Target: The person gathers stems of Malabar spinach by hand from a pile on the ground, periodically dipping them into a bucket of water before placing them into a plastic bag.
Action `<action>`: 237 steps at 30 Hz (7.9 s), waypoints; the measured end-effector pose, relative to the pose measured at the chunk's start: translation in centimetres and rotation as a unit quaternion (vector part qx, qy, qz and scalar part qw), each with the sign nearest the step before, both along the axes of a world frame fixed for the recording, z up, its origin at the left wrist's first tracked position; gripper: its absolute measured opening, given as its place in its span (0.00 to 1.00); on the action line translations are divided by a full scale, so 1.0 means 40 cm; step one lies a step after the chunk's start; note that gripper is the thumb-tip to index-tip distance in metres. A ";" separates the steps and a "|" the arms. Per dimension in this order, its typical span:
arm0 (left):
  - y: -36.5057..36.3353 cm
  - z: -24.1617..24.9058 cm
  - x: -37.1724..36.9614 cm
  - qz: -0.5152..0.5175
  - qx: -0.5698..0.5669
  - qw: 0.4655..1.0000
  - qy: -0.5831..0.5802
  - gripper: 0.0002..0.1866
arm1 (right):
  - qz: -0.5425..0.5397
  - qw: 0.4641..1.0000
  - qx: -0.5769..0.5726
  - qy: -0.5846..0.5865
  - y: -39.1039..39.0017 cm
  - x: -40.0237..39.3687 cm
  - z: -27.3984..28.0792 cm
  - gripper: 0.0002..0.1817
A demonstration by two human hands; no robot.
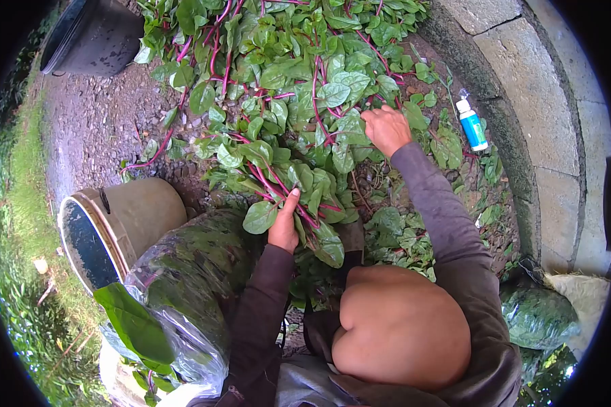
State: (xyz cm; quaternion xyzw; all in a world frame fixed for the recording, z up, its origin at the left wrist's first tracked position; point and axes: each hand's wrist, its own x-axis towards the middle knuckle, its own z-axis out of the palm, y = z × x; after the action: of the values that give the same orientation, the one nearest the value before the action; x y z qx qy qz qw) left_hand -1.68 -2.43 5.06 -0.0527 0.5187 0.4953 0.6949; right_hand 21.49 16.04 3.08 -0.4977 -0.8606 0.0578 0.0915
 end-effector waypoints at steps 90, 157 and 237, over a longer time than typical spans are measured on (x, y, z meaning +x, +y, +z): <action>-0.049 -0.075 -0.025 0.046 -0.023 0.999 0.010 0.18 | 0.163 0.932 -0.288 0.150 -0.210 -0.252 0.041 0.24; -0.016 -0.040 0.005 0.053 -0.015 0.998 -0.001 0.24 | -0.075 0.875 -0.291 0.379 -0.227 -0.220 0.043 0.15; 0.049 0.018 -0.050 0.070 0.165 0.974 -0.138 0.43 | -0.049 0.897 -0.439 0.000 -0.233 -0.298 0.055 0.64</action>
State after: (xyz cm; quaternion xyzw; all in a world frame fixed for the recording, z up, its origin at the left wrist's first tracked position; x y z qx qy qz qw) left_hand -3.70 -0.45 5.77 -0.0413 0.3239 0.6092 0.7227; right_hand 9.57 6.72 5.30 -0.5286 -0.7223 0.4253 -0.1340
